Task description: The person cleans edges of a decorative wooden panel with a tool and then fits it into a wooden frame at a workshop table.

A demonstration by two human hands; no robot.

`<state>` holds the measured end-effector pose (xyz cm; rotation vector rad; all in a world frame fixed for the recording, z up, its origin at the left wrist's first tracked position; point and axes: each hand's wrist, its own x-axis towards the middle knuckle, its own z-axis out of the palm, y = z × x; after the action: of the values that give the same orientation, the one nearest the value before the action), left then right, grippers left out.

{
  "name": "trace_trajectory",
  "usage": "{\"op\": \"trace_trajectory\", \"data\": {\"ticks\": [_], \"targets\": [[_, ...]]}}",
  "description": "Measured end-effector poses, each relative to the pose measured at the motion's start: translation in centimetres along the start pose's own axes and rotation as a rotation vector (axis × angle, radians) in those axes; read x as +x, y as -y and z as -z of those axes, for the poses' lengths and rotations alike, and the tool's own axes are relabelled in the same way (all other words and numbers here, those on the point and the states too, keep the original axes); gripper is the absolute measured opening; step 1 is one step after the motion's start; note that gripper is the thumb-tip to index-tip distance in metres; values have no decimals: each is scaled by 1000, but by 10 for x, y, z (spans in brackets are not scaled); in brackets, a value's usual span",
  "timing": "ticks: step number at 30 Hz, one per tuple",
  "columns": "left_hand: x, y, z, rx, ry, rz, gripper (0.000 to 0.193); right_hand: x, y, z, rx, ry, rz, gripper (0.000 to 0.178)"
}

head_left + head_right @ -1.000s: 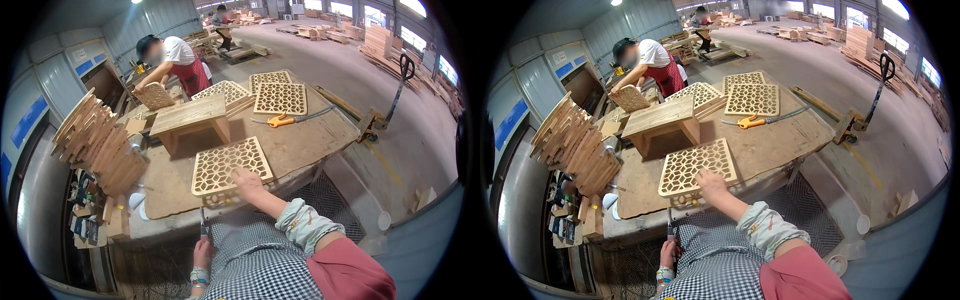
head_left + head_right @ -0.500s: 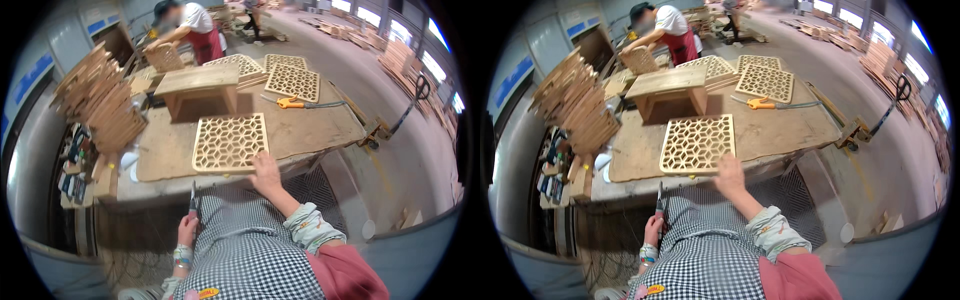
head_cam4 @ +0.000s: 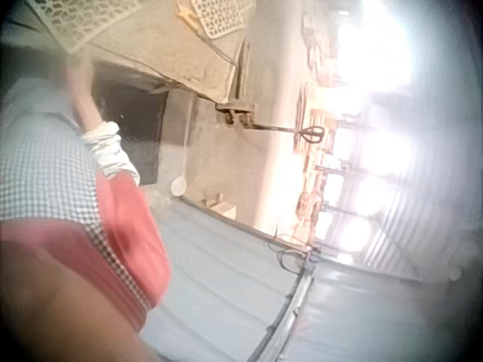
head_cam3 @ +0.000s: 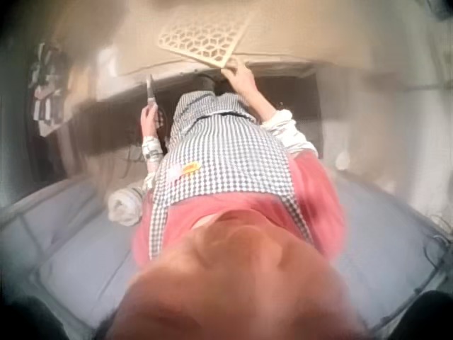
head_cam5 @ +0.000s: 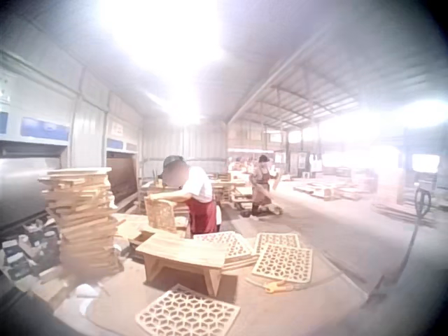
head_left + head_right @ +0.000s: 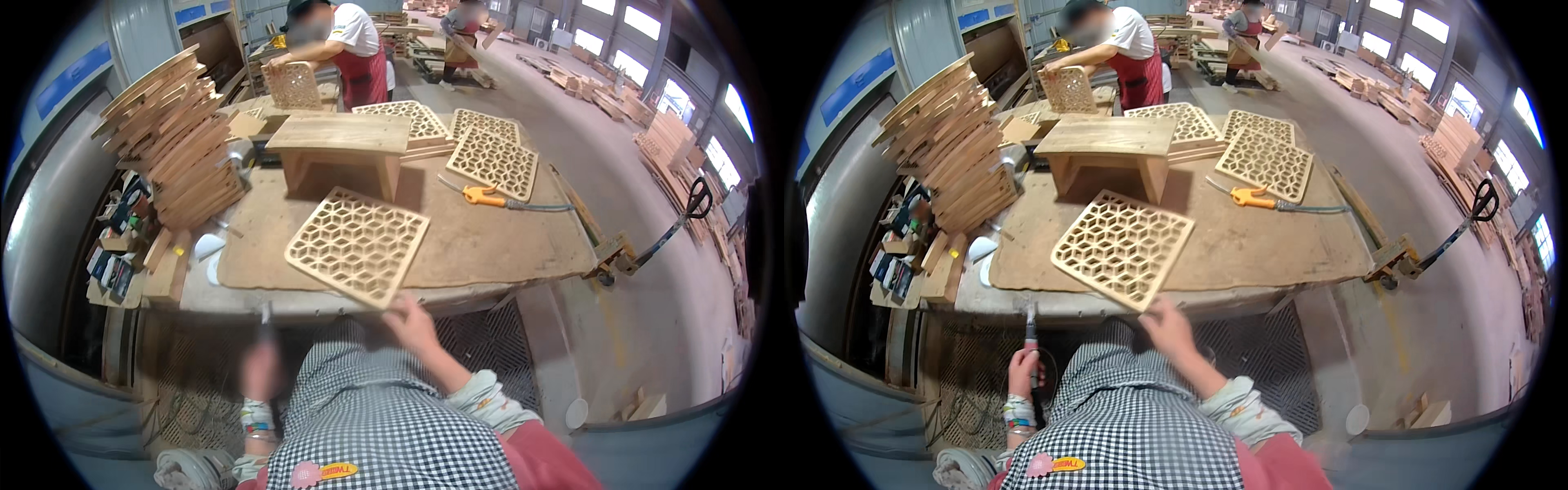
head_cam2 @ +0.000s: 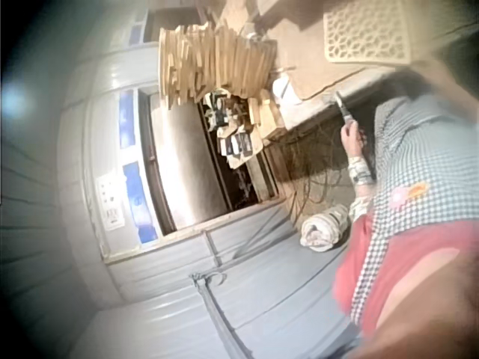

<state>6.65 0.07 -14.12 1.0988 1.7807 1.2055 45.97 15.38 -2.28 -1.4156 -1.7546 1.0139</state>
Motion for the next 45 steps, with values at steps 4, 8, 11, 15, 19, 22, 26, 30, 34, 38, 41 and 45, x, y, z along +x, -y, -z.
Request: {"op": "trace_trajectory", "data": {"ticks": [4, 8, 11, 15, 19, 22, 26, 30, 34, 38, 41, 45], "targets": [[52, 4, 28, 92, -135, -33, 31, 10, 5, 1, 100, 292, -9, 55], [122, 0, 43, 194, -158, -67, 34, 41, 10, 44, 141, 394, 2, 51], [183, -1, 57, 272, -136, -134, 38, 71, 5, 83, 101, 404, -84, 47], [269, -58, 14, 223, -275, -69, 46, 118, -6, 117, 155, 332, -280, 45], [278, -130, -46, 310, -461, 19, 50, 175, 30, 160, -30, 344, -274, 44], [269, -177, -83, 640, -399, 58, 56, 201, 60, 198, -44, 283, -226, 41], [261, -163, -81, 757, -369, 25, 65, 227, 151, 250, -17, 160, -74, 34], [258, -171, -81, 781, -422, -64, 64, 236, 250, 300, 35, 1, 242, 25], [231, -205, -98, 554, -329, -156, 53, 234, 334, 330, 148, -115, 687, 31], [192, -243, -171, 503, -130, -173, 47, 208, 397, 357, -73, -170, 1123, 27], [171, -241, -204, 597, -61, -215, 44, 189, 411, 382, -259, -240, 1211, 31], [157, -247, -231, 699, -12, -158, 54, 138, 425, 426, -1072, -580, 1152, 41]]}}
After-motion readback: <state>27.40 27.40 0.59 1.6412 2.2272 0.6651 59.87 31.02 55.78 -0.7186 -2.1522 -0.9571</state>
